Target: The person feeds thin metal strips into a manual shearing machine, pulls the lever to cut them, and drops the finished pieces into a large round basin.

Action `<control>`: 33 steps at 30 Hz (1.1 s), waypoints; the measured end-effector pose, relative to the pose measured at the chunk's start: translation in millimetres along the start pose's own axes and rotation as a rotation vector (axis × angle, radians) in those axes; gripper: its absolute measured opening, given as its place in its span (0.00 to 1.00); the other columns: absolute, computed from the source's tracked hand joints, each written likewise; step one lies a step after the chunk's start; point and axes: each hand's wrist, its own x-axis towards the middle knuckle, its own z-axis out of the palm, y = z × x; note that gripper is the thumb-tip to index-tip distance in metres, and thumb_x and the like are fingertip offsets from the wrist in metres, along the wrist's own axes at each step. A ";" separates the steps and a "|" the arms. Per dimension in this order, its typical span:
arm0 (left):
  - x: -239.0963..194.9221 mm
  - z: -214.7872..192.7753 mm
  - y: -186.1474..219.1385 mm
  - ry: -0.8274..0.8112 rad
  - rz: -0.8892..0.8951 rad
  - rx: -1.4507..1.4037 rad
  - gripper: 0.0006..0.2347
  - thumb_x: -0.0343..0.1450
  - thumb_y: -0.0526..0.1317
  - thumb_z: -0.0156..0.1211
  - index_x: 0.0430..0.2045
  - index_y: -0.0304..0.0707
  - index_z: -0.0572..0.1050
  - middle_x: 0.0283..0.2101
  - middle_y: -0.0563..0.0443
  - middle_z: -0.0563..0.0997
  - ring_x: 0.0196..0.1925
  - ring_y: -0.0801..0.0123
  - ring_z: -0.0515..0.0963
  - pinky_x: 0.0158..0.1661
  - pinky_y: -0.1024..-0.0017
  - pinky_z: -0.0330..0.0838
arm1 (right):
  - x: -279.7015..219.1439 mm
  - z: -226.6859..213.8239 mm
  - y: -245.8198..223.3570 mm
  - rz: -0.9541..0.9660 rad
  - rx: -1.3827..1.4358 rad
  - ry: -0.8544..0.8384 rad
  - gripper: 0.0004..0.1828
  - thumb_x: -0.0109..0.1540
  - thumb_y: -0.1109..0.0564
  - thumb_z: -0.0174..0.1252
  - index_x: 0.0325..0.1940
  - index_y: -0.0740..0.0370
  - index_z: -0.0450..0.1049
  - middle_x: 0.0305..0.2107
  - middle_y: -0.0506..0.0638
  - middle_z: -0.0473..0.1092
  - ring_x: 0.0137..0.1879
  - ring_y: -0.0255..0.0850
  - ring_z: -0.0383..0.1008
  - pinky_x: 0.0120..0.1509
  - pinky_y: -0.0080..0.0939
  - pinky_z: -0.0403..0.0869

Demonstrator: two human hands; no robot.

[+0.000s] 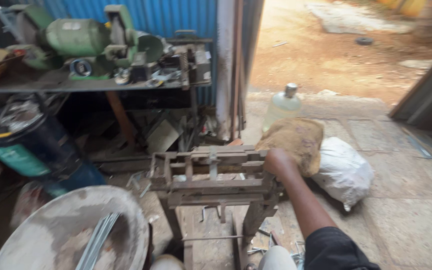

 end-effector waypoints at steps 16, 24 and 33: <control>-120.2 130.8 -7.8 -0.755 -0.060 -0.745 0.12 0.75 0.40 0.53 0.47 0.32 0.77 0.40 0.43 0.88 0.19 0.77 0.69 0.18 0.76 0.61 | 2.9 4.5 -3.2 0.033 -0.005 0.015 0.12 0.63 0.61 0.55 0.43 0.69 0.81 0.33 0.60 0.81 0.30 0.46 0.84 0.38 0.47 0.81; -220.8 175.8 45.0 -0.869 -0.217 -0.634 0.11 0.76 0.37 0.52 0.44 0.28 0.79 0.36 0.41 0.87 0.18 0.77 0.68 0.16 0.77 0.60 | -0.6 5.6 -3.8 0.071 -0.027 0.004 0.12 0.62 0.61 0.56 0.43 0.68 0.82 0.32 0.58 0.82 0.31 0.44 0.84 0.40 0.44 0.81; -215.9 179.7 112.3 -0.795 -0.167 -0.657 0.09 0.76 0.36 0.53 0.42 0.29 0.79 0.34 0.44 0.87 0.19 0.78 0.67 0.17 0.79 0.61 | -1.9 -2.5 -8.7 0.086 -0.052 -0.017 0.12 0.62 0.61 0.56 0.45 0.67 0.83 0.34 0.58 0.82 0.33 0.43 0.84 0.43 0.43 0.81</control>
